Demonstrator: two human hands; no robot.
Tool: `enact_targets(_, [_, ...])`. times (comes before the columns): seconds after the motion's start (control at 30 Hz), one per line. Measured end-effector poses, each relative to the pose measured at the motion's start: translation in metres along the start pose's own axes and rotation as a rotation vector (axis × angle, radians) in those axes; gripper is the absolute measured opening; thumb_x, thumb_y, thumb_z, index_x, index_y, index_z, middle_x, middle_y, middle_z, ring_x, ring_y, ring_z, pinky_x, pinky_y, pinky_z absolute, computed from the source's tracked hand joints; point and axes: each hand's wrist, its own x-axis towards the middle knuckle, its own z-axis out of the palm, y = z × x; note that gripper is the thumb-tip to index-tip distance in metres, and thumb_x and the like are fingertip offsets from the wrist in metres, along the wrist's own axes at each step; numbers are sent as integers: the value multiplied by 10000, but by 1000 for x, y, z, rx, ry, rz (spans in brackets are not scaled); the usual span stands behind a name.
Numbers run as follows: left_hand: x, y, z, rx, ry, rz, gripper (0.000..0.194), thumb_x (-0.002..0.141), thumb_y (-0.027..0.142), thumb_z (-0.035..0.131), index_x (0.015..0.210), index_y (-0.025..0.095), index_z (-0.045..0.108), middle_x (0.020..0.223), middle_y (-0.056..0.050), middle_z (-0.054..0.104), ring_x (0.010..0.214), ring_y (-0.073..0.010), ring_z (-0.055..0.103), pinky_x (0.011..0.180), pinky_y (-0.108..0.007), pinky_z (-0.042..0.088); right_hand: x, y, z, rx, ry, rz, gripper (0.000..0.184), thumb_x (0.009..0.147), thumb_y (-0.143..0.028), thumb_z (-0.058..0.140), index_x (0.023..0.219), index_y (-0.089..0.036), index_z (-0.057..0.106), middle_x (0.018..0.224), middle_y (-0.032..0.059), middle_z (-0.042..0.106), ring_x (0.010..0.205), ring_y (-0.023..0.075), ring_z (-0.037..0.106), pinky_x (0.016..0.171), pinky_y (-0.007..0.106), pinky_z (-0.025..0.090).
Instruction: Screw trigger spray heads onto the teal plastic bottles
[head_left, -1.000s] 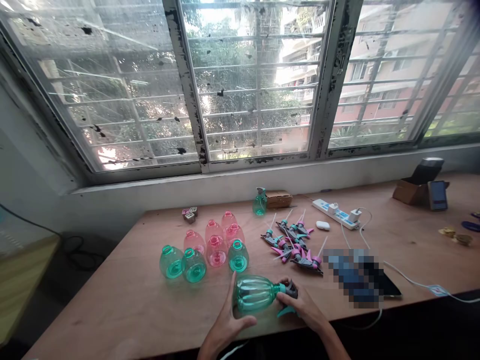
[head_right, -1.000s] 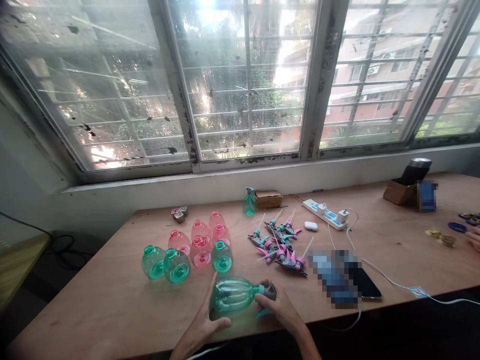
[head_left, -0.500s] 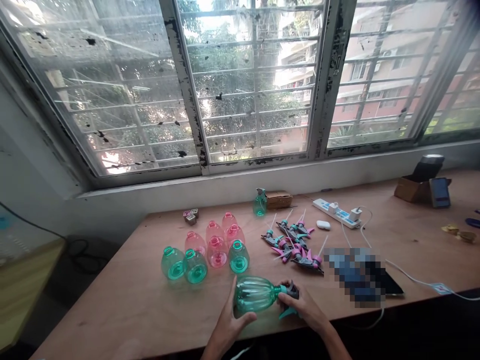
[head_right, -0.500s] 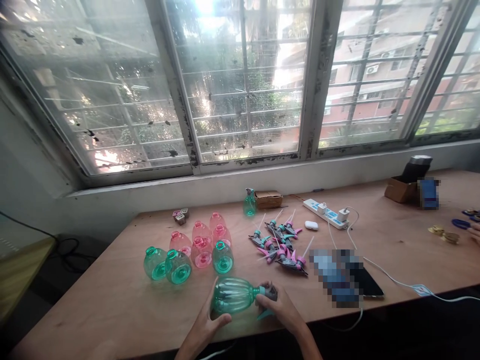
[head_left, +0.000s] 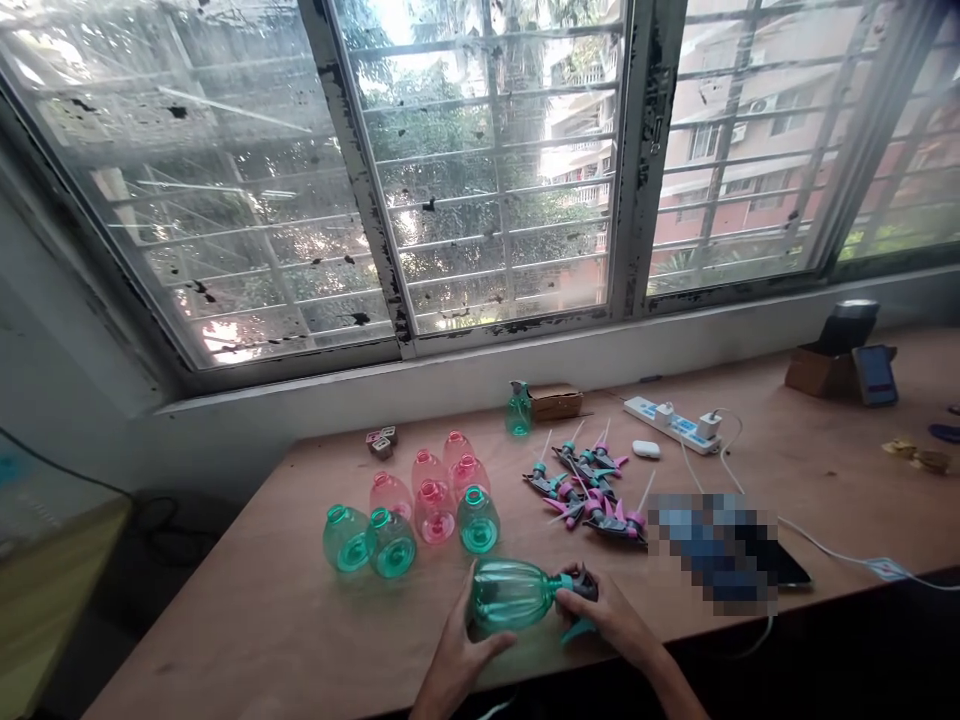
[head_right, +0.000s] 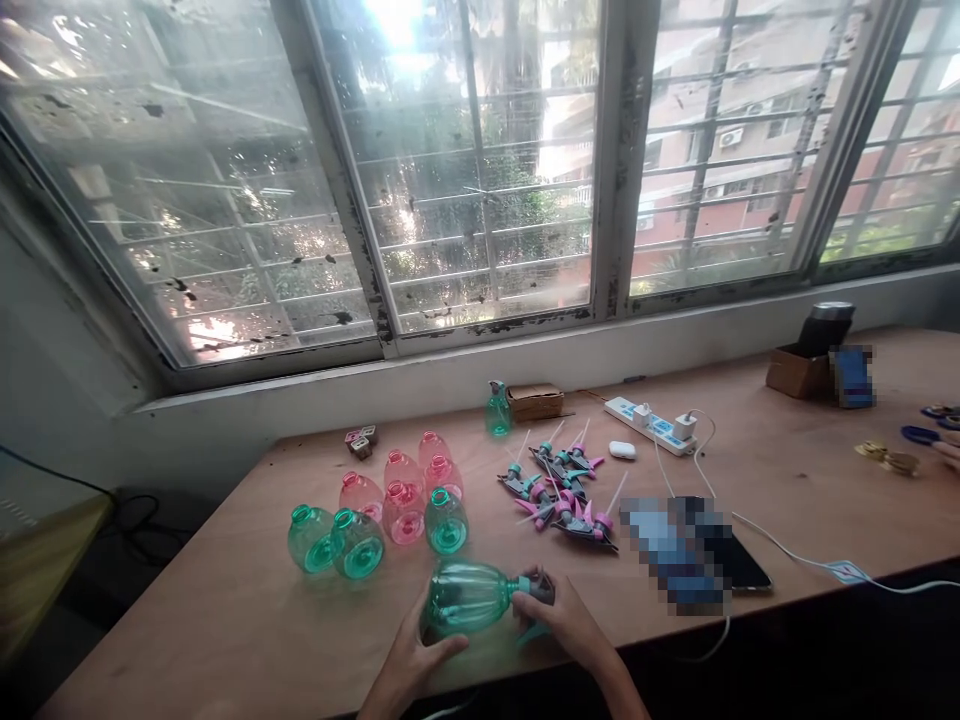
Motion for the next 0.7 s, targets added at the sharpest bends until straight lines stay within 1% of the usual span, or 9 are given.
enact_targets(0.1, [0,-5,2,4,33,48,978,723,321,812,1545,317,281,1636,-48,332,1514,-285,261,1243,-440,204,0,1,0,-4,-4,1,367,771,-468,791,897,-174,611,616,-23,688,568,164,634,589,288,522])
enact_targets(0.17, [0,-8,3,10,64,70,967,740,276,791,1548,329,262,1657,-30,282,1528,-268,219,1248,-429,184,1,1,-1,-7,-7,2,363,776,-468,786,898,-175,610,622,-24,686,571,163,633,589,289,525])
enact_targets(0.23, [-1,-10,3,24,81,58,1035,689,263,829,1553,301,259,1653,-52,291,1524,-288,226,1249,-435,178,2,2,-1,-10,-12,6,364,775,-471,785,895,-176,609,620,-24,684,570,165,634,588,294,527])
enact_targets(0.3, [-2,-10,2,32,75,25,1086,642,309,864,1552,251,275,1637,-96,322,1511,-324,256,1246,-455,187,4,2,-1,-19,-19,13,371,764,-472,793,893,-175,614,619,-23,682,570,170,638,586,298,526])
enact_targets(0.4, [-2,-8,-1,44,58,2,988,685,409,829,1526,212,349,1614,-121,366,1502,-343,275,1244,-472,189,4,1,-1,-33,-13,29,381,740,-469,811,895,-176,624,636,-19,681,578,176,644,591,306,527])
enact_targets(0.47, [-2,-9,-1,56,63,20,933,713,386,813,1519,245,364,1630,-84,342,1522,-324,223,1254,-460,151,4,1,0,-30,8,31,386,732,-472,814,897,-180,622,649,-17,683,579,180,644,588,313,531])
enact_targets(0.57, [-2,-12,0,62,73,36,915,737,306,796,1526,323,333,1641,-23,325,1541,-293,154,1261,-453,102,4,0,1,-10,25,22,385,734,-467,814,900,-184,611,655,-16,686,572,176,638,579,310,526])
enact_targets(0.63, [-2,-15,0,53,61,32,918,741,300,796,1527,342,324,1628,-18,353,1540,-295,156,1260,-462,111,4,0,1,4,17,26,383,742,-458,812,910,-183,605,656,-16,689,575,170,638,582,301,521])
enact_targets(0.7, [-2,-18,-2,43,52,26,983,701,342,836,1534,325,314,1628,-38,353,1536,-316,165,1258,-473,121,4,0,1,12,10,40,387,748,-452,811,923,-179,600,660,-16,693,584,166,641,593,295,521])
